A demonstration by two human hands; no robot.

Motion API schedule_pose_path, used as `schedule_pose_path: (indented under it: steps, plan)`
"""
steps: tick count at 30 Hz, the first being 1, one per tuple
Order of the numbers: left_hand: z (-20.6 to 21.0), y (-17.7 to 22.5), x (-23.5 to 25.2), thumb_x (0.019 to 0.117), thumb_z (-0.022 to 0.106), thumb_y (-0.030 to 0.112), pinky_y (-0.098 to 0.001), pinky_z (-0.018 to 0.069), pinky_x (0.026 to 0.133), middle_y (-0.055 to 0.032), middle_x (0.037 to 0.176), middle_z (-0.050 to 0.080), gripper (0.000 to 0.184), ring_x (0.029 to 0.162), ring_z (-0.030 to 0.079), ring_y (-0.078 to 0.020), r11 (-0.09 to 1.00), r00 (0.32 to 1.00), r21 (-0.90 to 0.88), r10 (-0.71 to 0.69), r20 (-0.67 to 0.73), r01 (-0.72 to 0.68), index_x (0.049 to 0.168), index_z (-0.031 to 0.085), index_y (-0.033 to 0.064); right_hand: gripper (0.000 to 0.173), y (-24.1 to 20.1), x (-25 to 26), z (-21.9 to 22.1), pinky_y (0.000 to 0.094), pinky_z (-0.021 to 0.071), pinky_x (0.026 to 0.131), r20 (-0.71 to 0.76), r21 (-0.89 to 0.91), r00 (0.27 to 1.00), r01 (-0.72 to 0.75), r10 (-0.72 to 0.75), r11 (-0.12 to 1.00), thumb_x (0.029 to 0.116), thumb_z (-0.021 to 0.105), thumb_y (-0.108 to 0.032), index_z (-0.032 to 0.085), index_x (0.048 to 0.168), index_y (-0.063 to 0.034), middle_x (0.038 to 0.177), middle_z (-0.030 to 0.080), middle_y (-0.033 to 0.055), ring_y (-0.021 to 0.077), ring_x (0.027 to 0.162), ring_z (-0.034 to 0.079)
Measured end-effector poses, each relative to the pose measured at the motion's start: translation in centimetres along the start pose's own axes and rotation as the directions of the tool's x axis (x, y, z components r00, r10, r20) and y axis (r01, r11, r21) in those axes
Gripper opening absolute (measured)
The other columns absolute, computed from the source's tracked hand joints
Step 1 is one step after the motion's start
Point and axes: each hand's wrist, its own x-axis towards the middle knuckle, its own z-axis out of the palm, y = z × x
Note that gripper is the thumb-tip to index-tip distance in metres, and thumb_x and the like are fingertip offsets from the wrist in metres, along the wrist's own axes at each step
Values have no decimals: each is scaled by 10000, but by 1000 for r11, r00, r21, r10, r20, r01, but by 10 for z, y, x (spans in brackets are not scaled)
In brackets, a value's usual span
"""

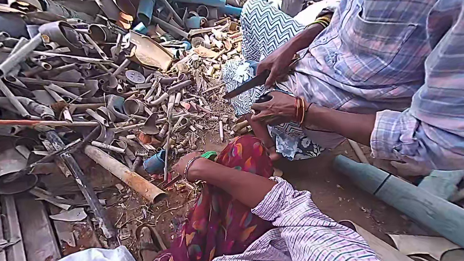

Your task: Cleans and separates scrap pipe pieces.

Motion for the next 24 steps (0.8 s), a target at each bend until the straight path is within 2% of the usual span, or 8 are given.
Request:
schedule_pose_path:
  steps: [3,9,12,14,16,18,20,24]
  plan:
    - [-7,0,1,1113,317,191,-638,325,1133,-278,1470,525,454,1393,477,-452,999,1000,-45,1,-3,-1,1441,521,-48,357,5,5,2,635,446,1003,40,-24,998,-39,40,999,1017,572,-62,581,1348,70,1417,562,268,432,1316,538]
    - [-39,33,-31,1137,270,121,-532,252,1193,-315,1524,434,435,1459,386,-413,922,995,-379,-99,-22,84,1457,461,-104,336,2,6,3,634,427,1034,93,-29,990,-104,106,994,1027,534,-32,602,1349,38,1409,575,260,433,1339,522]
    - [-28,0,-5,1126,301,137,-560,302,1164,-299,1480,495,428,1417,444,-419,953,996,-301,-54,-75,29,1431,510,-79,365,-5,22,2,632,428,1039,111,-48,991,-74,79,996,1014,545,-19,579,1373,36,1405,576,265,442,1332,527]
    - [-33,-8,8,1143,273,202,-566,300,1156,-251,1513,479,450,1432,431,-382,966,994,-235,-109,10,108,1469,487,-24,393,-8,37,6,617,431,1047,135,-88,988,-57,69,994,1004,563,-17,560,1393,34,1403,576,265,441,1321,538]
    - [-16,-43,40,1132,297,256,-619,362,1114,-283,1430,554,484,1367,504,-429,978,996,-207,-15,-93,-5,1406,552,-51,382,-6,52,13,625,441,1030,141,-124,988,-47,64,991,999,571,-28,571,1375,37,1396,578,267,446,1304,547]
    - [-9,-58,56,1123,317,312,-659,329,1126,-295,1429,554,520,1383,485,-462,972,990,-234,-9,-139,-24,1394,568,-54,348,-5,61,19,642,438,1029,144,-139,987,-52,72,989,1013,557,-49,583,1341,64,1389,576,283,457,1302,545]
    - [-13,-51,51,1134,318,344,-662,284,1157,-303,1469,516,539,1416,442,-478,967,987,-256,-46,-151,6,1448,524,-42,346,-7,62,16,643,428,1038,156,-147,984,-62,85,987,1019,551,-51,581,1343,69,1396,571,283,454,1314,536]
    - [-31,-25,12,1096,492,330,-642,385,1098,-341,1385,562,526,1313,534,-511,980,942,-181,-135,-308,81,1470,477,-39,362,-18,53,9,619,437,1024,144,-132,985,-72,91,989,1004,544,-11,585,1362,27,1404,581,243,422,1323,539]
